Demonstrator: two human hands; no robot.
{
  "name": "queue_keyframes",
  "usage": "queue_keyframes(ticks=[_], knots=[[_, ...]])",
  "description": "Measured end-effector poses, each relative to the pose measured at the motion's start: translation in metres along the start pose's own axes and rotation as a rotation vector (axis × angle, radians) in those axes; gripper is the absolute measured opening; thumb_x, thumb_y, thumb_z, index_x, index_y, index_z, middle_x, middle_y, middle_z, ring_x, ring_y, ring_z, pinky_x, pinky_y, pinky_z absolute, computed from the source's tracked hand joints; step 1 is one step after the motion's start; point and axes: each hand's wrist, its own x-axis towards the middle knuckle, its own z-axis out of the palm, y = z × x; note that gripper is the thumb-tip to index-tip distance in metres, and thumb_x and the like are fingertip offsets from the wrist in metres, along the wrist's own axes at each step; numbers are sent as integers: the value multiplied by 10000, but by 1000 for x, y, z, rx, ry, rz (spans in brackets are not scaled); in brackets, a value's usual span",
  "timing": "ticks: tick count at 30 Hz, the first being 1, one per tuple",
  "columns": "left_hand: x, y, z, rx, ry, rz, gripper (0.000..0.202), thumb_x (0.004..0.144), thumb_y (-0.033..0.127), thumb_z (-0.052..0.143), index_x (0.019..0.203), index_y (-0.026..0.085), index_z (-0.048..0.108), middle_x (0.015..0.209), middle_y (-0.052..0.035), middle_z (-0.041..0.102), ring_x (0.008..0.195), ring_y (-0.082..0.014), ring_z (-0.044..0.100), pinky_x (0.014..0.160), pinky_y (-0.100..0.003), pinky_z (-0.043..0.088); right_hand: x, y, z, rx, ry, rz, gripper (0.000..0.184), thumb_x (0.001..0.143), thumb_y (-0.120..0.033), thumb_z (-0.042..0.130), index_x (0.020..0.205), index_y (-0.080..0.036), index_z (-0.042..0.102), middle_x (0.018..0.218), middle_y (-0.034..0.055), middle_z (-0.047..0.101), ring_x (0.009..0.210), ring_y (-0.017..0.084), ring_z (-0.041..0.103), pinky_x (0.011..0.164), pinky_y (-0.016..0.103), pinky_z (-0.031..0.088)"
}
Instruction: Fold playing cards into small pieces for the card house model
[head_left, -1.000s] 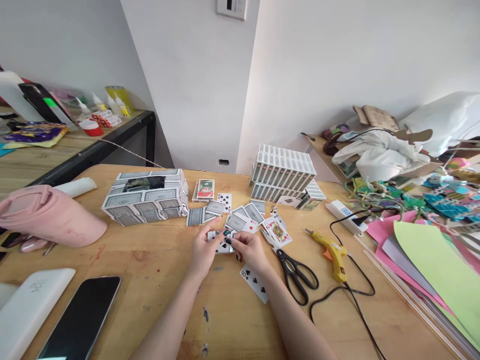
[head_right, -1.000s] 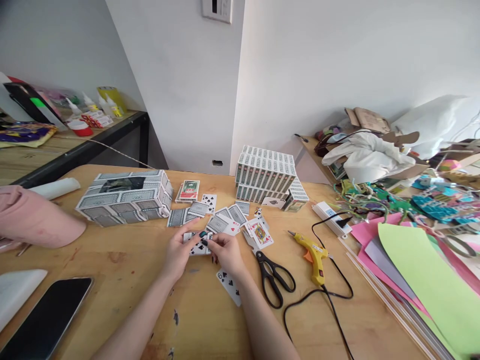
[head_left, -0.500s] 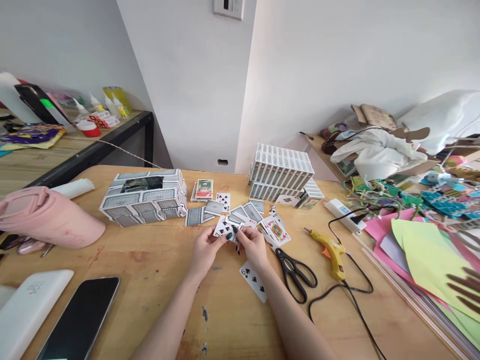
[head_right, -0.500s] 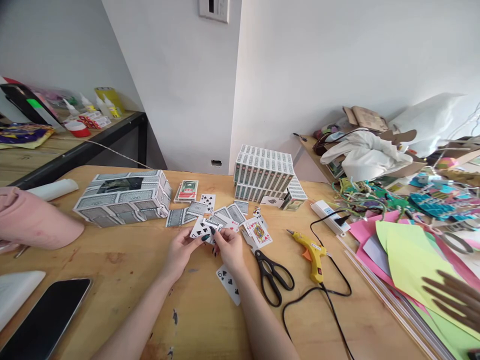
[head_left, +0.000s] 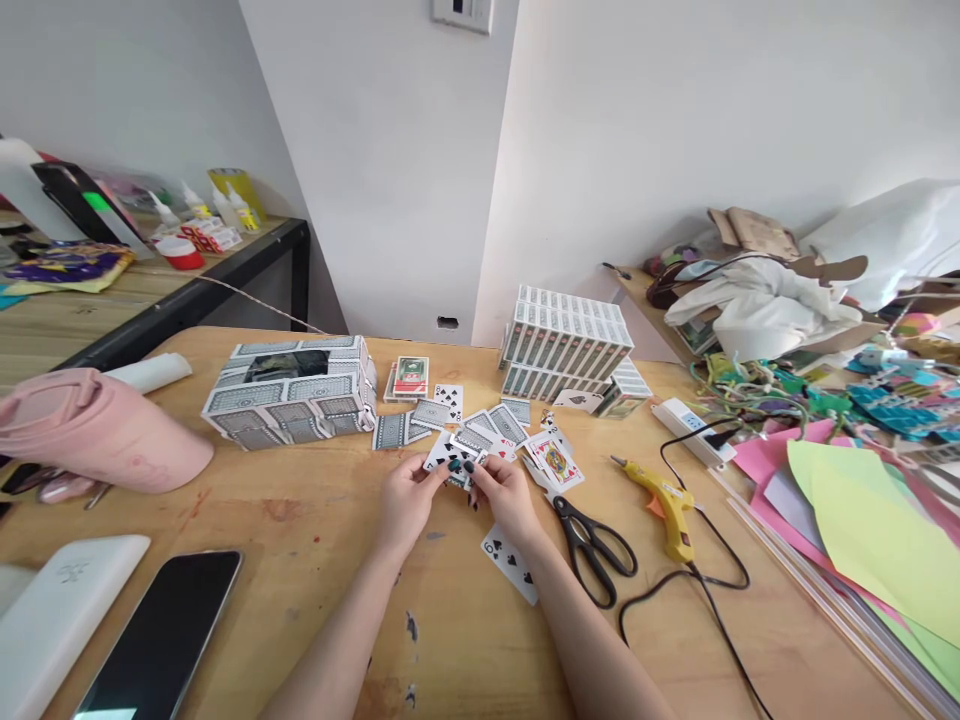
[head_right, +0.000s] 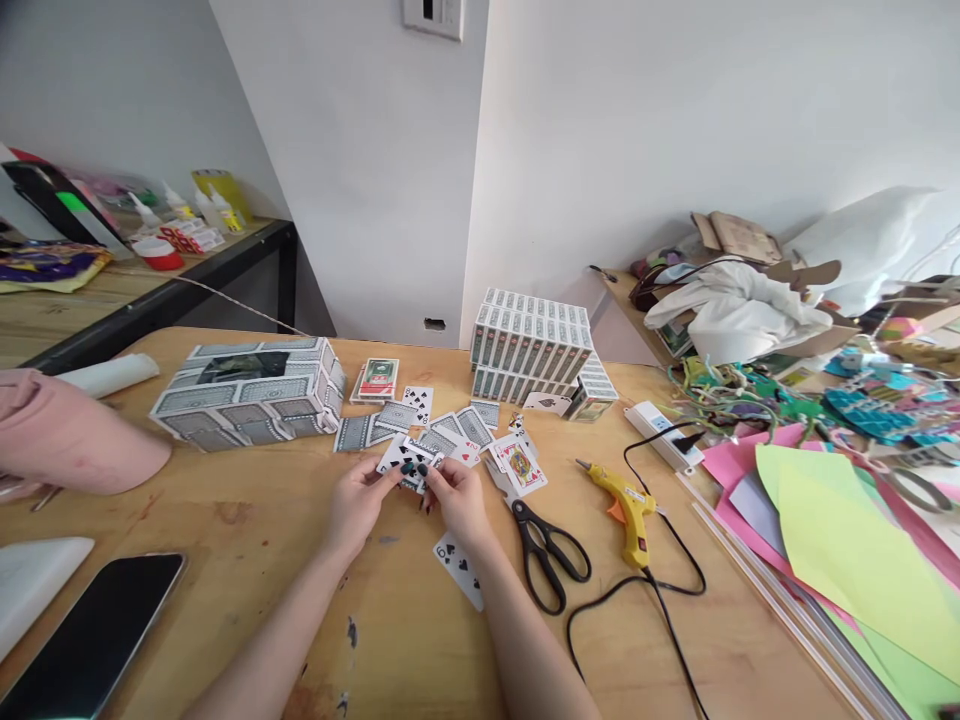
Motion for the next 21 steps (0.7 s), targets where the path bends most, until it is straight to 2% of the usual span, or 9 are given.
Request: queue_keyframes(ticks=[3,7,11,16,21], knots=[[-1,3,1,-32,-34,2,252,640,366,676,735,134,658,649,-5,644,610,-142,574,577,-229,437,1,3,-1,7,41,-1,315,718,-484,602,670,-187,511,444,-69,441,376,82,395,388,208,334],[-2,4,2,-98,-59,8,320,641,351,676,879,138,650,799,-41,685,733,-179,624,672,-270,486,2,2,-3,58,69,46,308,683,-452,640,626,-182,504,450,-67,439,386,74,387,391,202,311],[-5,3,4,-75,-37,21,339,653,363,671,906,143,624,838,-46,679,710,-169,626,657,-274,499,4,2,-4,111,132,83,322,637,-423,682,589,-180,476,439,-68,444,373,62,368,385,196,283],[-8,3,8,-132,-35,3,334,640,357,688,885,149,598,853,-50,669,738,-179,632,630,-281,516,4,6,-1,213,161,77,323,631,-402,698,613,-184,460,472,-71,458,387,62,397,392,193,317],[-9,-2,11,-169,-5,35,333,664,349,676,910,149,574,848,-53,659,742,-171,632,671,-287,518,4,13,4,261,108,39,320,691,-418,654,633,-195,432,506,-62,477,425,83,459,428,214,382]])
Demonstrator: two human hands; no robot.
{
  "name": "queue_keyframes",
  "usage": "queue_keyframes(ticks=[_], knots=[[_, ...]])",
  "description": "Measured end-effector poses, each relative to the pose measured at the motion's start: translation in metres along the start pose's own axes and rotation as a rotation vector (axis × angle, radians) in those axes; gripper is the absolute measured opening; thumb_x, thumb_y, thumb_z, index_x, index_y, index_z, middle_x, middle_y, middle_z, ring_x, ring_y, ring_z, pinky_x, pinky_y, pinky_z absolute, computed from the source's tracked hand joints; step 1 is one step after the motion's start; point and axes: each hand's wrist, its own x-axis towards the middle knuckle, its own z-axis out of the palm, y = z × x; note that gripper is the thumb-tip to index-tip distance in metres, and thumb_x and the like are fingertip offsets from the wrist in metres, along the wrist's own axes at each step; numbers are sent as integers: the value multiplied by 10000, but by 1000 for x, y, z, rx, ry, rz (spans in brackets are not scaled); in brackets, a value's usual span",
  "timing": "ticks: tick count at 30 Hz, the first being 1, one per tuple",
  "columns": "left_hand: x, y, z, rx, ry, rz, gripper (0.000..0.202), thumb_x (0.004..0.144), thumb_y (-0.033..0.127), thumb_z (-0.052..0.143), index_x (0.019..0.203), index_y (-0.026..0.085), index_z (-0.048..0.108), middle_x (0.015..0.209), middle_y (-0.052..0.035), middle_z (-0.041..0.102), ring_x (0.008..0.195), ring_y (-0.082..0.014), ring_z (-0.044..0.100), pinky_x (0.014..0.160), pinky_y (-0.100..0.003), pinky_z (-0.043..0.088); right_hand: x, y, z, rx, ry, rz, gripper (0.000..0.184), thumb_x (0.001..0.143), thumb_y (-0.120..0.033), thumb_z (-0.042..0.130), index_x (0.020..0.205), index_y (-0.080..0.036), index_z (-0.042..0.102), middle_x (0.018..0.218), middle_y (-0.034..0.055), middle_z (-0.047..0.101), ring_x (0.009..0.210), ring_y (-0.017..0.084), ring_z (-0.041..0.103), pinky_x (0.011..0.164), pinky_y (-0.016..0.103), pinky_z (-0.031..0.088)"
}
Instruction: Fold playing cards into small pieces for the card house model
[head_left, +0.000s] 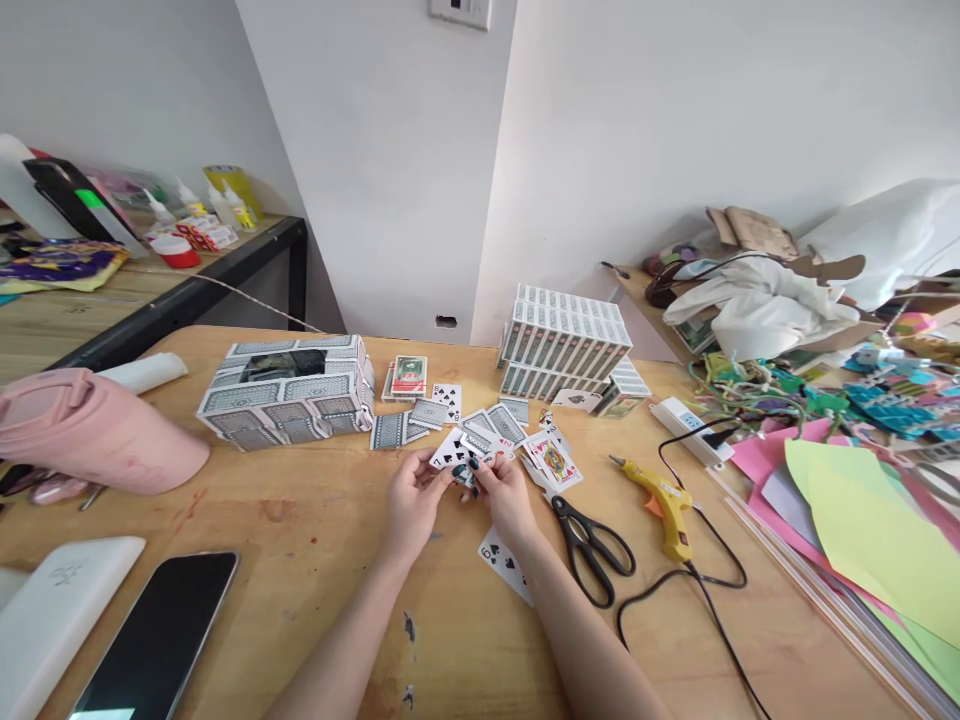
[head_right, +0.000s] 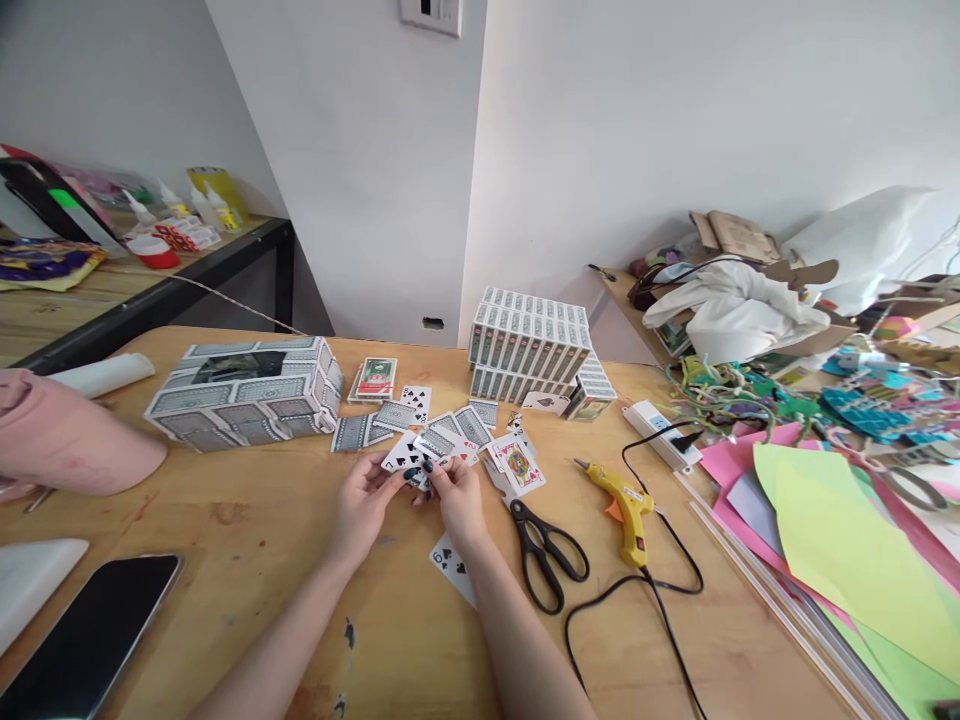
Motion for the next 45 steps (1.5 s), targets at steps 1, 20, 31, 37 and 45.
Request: queue_keyframes(ticks=[1,20,31,37,45], knots=[[0,-1,0,6,10,8,311,679,355,662,894,148,575,817,-46,654,724,-165,628,665,-280,513,0,0,1,-7,-15,4,322,701,-425,644,636,-197,426,503,-60,480,423,86,462,428,217,390],[-4,-2,-2,427,51,157,246,848,351,389,853,179,565,748,-26,602,675,-162,547,607,-255,429,-13,-6,15,-166,-114,36,242,831,-461,463,861,-222,443,521,-80,479,271,67,381,251,191,326],[-11,0,1,232,-8,102,165,820,262,407,874,186,542,697,5,591,529,-115,528,467,-205,413,-17,-2,21,-165,-12,-19,211,838,-432,441,842,-221,437,472,-87,440,271,75,374,259,197,319],[-14,5,6,-61,-38,-43,125,811,289,413,857,206,495,528,70,481,293,-94,430,270,-208,347,-18,-3,24,-57,-76,41,175,803,-381,494,869,-221,465,564,-68,483,329,69,416,290,190,315],[-14,9,6,-100,-21,-52,135,788,279,454,888,204,505,547,68,516,281,-94,448,253,-216,370,-21,-12,25,10,-135,54,238,791,-382,504,950,-210,461,575,-63,504,357,79,451,280,176,317]])
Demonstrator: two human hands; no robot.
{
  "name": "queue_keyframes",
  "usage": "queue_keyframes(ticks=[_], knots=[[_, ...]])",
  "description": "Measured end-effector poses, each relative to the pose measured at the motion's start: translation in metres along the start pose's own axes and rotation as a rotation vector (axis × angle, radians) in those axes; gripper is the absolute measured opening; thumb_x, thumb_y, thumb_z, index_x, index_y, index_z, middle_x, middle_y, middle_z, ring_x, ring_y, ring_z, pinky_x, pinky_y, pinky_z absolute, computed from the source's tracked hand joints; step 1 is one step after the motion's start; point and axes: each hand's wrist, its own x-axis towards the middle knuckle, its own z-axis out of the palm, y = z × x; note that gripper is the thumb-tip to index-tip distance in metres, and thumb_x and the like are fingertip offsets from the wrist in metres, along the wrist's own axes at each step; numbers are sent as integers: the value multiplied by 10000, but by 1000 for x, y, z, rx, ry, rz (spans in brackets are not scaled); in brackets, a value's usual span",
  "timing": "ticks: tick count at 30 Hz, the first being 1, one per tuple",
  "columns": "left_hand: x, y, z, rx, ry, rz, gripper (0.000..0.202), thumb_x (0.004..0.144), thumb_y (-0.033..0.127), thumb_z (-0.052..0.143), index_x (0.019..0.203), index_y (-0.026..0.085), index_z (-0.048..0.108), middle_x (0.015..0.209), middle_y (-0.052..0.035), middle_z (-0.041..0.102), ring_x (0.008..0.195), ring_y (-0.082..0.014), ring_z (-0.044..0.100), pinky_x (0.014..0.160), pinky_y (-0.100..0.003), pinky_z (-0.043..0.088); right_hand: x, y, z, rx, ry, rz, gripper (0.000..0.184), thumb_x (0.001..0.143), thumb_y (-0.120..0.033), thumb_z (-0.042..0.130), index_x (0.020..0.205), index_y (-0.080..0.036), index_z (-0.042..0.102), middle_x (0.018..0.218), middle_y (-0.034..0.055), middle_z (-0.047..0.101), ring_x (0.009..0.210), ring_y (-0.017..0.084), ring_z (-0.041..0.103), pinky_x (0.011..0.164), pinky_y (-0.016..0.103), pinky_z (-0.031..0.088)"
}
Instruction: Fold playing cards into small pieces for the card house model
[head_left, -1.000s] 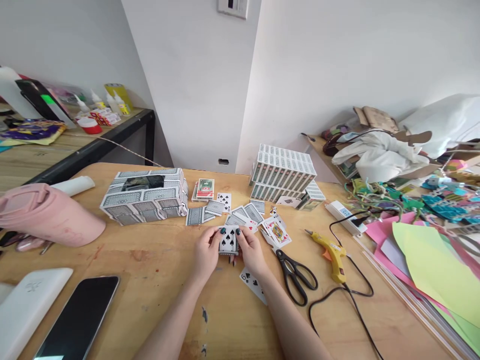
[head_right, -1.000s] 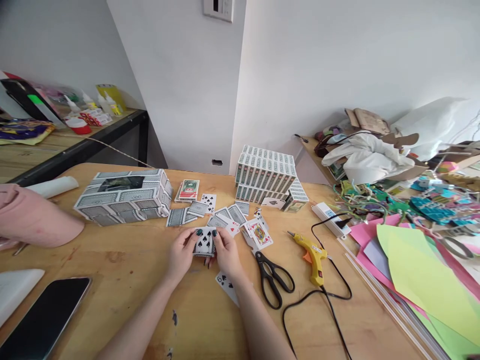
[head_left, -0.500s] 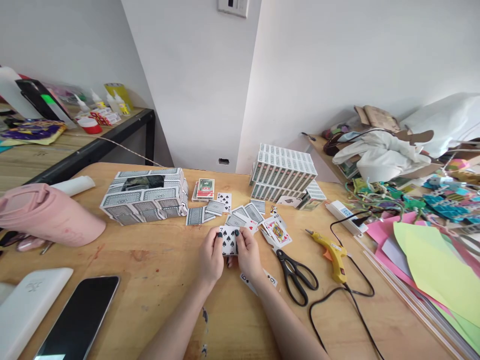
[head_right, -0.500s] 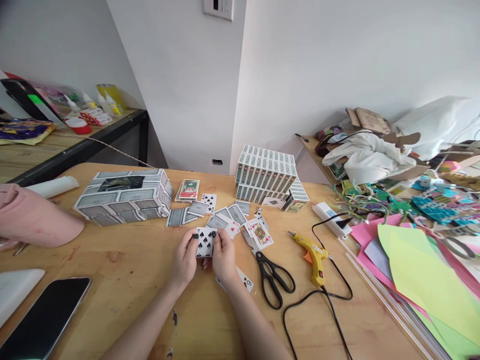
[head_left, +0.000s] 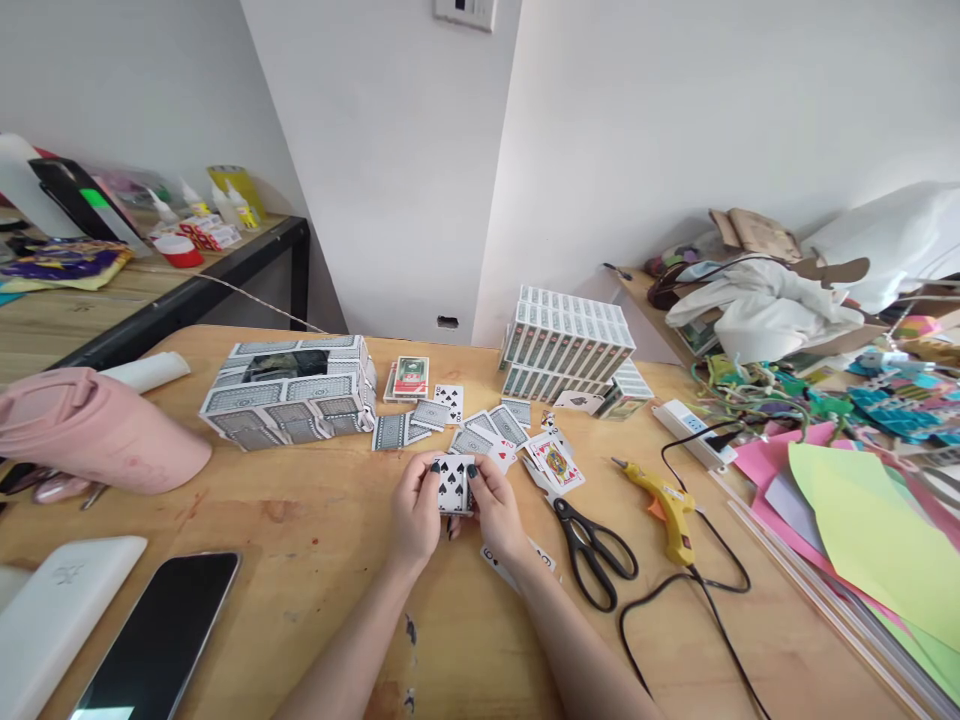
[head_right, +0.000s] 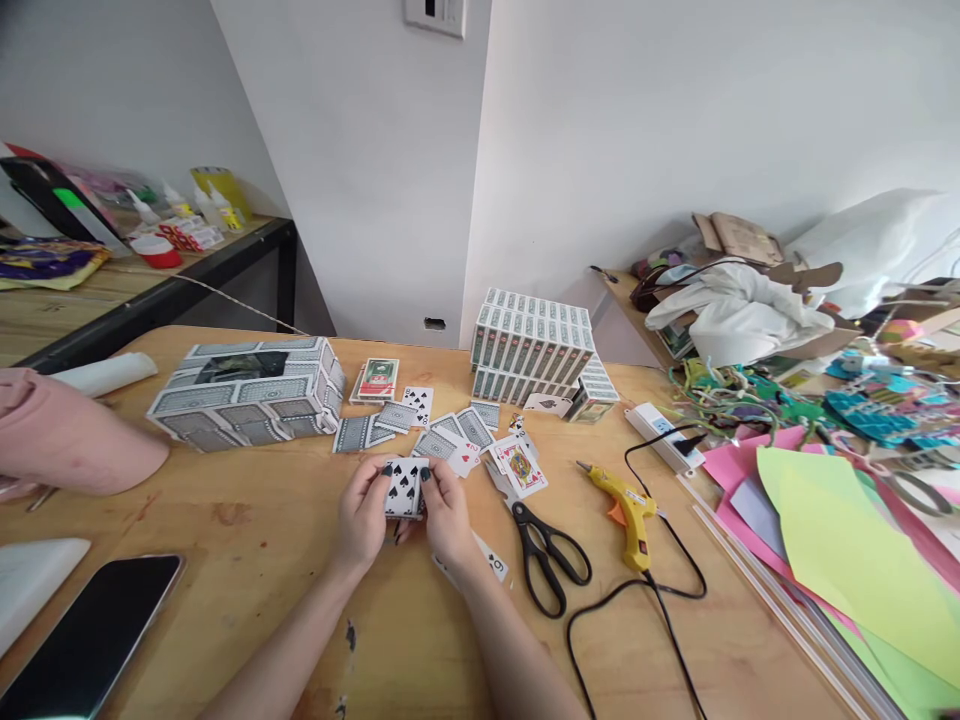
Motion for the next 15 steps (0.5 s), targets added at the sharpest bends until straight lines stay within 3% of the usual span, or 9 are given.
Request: queue_keyframes(ticks=[9,15], knots=[[0,0,-2,2,-92,17,175,806,300,435,927,193,502,652,44,540,331,-73,446,290,-208,375,2,2,-3,-33,43,-19,189,792,-369,503,888,-210,465,566,-68,470,348,69,412,278,175,311],[6,-6,-9,130,-155,57,218,816,296,440,981,180,521,775,1,583,549,-105,543,457,-214,458,1,-2,-7,-42,72,-7,158,775,-328,491,877,-211,467,613,-46,487,403,88,449,287,181,325]])
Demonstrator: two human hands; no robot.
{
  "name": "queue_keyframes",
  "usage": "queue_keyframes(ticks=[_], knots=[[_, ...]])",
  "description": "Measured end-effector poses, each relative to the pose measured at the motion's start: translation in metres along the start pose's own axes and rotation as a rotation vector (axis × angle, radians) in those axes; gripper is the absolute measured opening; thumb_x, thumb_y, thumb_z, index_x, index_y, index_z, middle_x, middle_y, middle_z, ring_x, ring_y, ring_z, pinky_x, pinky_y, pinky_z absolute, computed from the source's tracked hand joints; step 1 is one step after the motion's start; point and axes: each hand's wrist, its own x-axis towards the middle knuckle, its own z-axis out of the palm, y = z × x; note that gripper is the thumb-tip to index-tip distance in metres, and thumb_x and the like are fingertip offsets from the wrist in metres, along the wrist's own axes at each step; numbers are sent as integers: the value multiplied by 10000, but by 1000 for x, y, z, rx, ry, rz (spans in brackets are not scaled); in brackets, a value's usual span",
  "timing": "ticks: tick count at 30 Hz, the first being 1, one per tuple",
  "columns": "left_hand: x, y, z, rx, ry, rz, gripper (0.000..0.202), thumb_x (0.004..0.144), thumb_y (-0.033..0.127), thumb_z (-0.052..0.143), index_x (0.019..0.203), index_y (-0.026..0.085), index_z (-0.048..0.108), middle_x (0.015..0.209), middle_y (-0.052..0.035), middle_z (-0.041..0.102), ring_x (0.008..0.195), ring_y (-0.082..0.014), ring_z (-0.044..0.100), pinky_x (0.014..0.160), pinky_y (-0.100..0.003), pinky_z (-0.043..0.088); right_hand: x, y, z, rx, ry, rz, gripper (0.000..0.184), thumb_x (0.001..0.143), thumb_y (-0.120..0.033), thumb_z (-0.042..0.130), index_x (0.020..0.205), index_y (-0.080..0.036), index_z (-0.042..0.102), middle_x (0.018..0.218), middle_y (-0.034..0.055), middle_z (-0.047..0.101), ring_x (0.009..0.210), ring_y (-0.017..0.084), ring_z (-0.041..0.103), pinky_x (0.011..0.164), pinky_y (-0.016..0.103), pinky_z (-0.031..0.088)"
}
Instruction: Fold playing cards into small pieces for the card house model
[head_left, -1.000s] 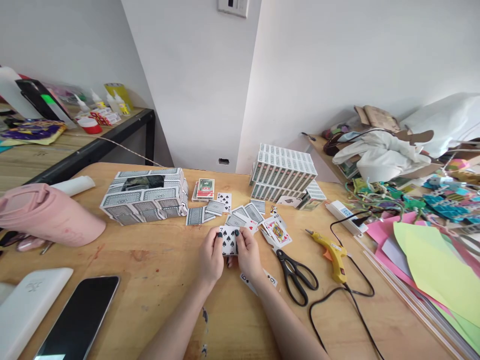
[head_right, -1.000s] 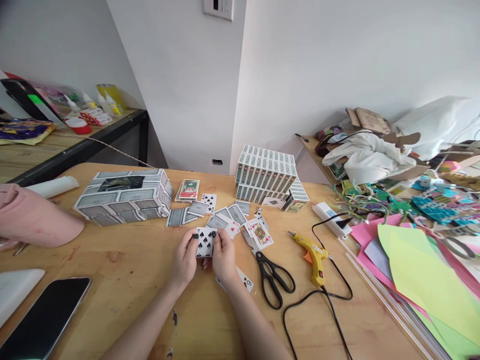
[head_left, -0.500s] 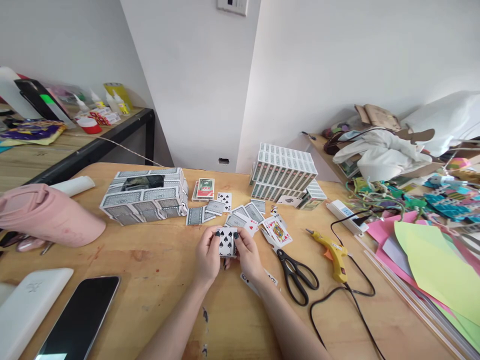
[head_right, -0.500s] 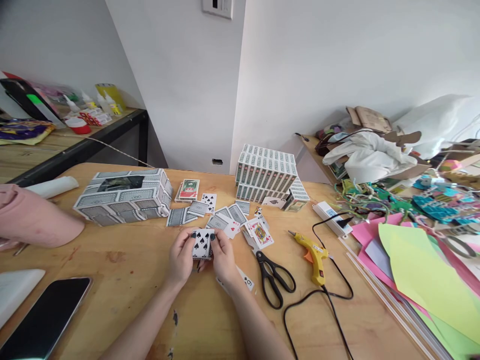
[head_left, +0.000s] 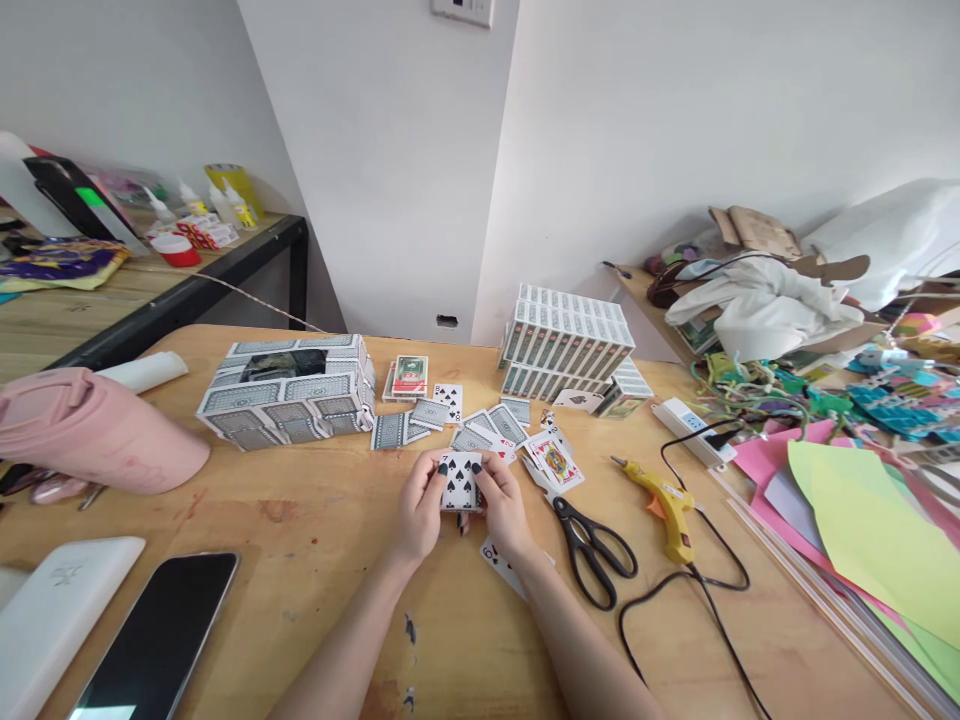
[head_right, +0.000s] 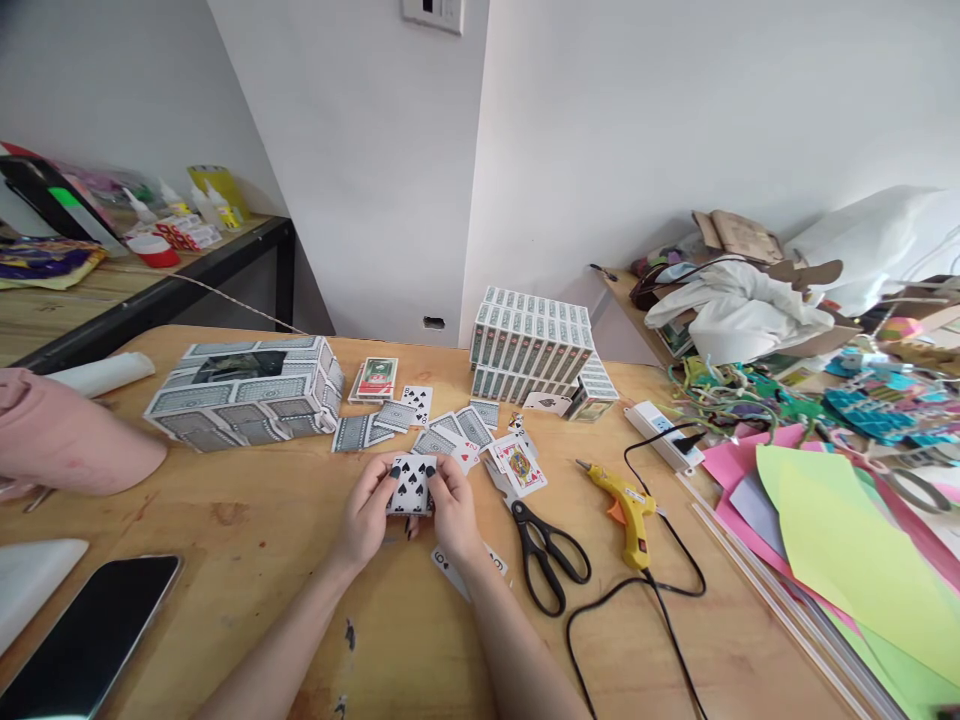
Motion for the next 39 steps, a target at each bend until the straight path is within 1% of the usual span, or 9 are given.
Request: queue_keyframes(ticks=[4,6,13,18,21,24,27,33,39], knots=[[4,1,-6,-41,-103,-60,257,808,317,459,1008,168,519,721,0,586,504,-113,540,455,-234,459,1,-1,-2,6,-8,-6,148,768,-310,488,878,-213,464,670,-33,507,427,86,457,290,174,313],[6,2,-7,-39,-119,-71,248,798,315,480,985,161,531,710,-2,587,517,-120,553,478,-242,472,1,0,-3,9,-16,-13,150,765,-306,492,881,-214,469,678,-31,507,430,88,460,292,177,313],[2,5,2,-26,-56,-72,225,816,358,458,951,181,494,741,13,568,482,-97,527,433,-225,460,2,-1,-4,-50,41,-40,136,764,-298,482,861,-204,492,632,-36,514,405,87,435,298,188,311],[0,5,6,-14,-24,-64,175,833,333,412,927,199,475,706,32,537,451,-93,502,409,-219,440,0,-1,-2,-45,58,-24,128,759,-290,476,853,-205,496,581,-51,491,365,82,419,284,193,326],[-1,3,6,60,50,-20,140,823,279,393,891,196,483,685,29,529,497,-99,497,442,-206,430,0,0,0,-26,63,-16,137,758,-291,456,858,-206,497,527,-68,455,341,85,415,277,199,351],[-2,0,6,159,121,48,129,800,236,390,857,189,496,707,14,538,573,-112,502,487,-202,428,-1,0,2,-57,93,-9,147,752,-287,426,845,-201,500,484,-74,445,310,80,388,262,191,323],[-3,-1,6,217,155,98,129,778,208,385,822,185,504,692,11,533,595,-119,495,510,-206,421,-2,-3,4,-82,123,8,144,740,-277,414,822,-199,504,450,-78,439,290,82,372,259,196,302],[-4,2,5,200,161,120,140,763,189,379,785,190,517,694,9,537,603,-119,499,532,-211,428,-2,-5,6,-24,121,40,125,716,-286,455,784,-202,520,450,-79,447,277,80,381,249,194,299],[-4,6,2,209,138,136,135,744,216,402,710,189,531,646,8,537,562,-118,502,485,-206,424,-1,-5,5,113,85,150,93,679,-243,495,757,-205,527,449,-80,444,293,83,391,248,185,301]])
